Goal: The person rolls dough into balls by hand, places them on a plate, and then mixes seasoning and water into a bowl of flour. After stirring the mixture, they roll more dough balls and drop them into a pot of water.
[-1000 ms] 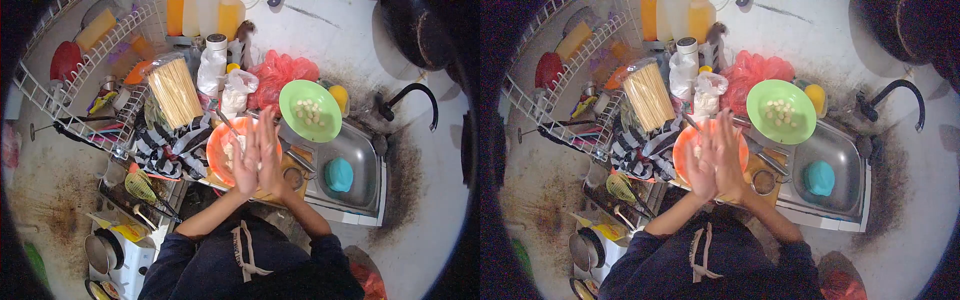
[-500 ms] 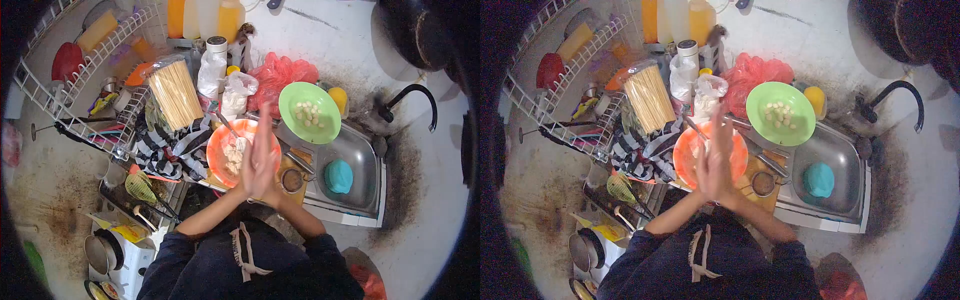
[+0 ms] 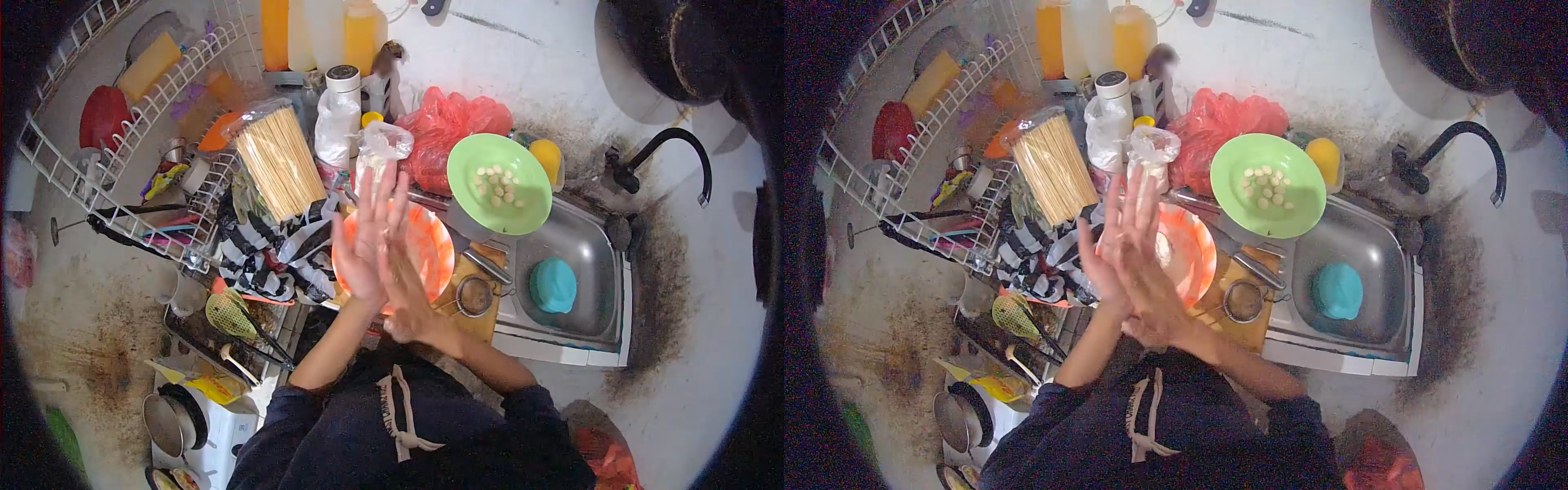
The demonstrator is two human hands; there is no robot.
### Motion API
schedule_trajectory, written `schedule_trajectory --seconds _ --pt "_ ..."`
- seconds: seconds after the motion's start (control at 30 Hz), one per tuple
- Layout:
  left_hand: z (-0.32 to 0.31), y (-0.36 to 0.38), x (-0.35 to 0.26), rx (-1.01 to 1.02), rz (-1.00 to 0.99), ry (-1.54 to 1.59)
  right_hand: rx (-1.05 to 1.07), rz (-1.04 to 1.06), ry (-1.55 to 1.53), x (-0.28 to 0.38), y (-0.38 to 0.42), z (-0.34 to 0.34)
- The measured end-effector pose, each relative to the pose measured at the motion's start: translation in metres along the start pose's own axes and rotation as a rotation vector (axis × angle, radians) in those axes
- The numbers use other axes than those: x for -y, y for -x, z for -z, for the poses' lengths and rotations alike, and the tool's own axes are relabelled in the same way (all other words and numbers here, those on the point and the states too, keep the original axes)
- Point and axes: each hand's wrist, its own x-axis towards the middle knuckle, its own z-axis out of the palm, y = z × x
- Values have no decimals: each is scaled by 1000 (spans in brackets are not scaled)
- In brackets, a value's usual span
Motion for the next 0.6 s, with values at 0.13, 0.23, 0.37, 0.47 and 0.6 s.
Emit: schedule_trajectory --seconds 0.13,0.23,0.37,0.47,0.6 --pt "-2 20 3 31 114 50 -164 -44 208 -12 -27 25" --pt "29 27 39 45 279 -17 -135 -278 121 26 -35 11" --pt "-4 -1 -4 23 34 47 0 59 90 5 -8 7" --pt "-8 11 1 87 156 26 -90 -93 211 2 -25 26" --pt "-1 9 13 74 133 -172 -351 -145 -68 19 -37 25"
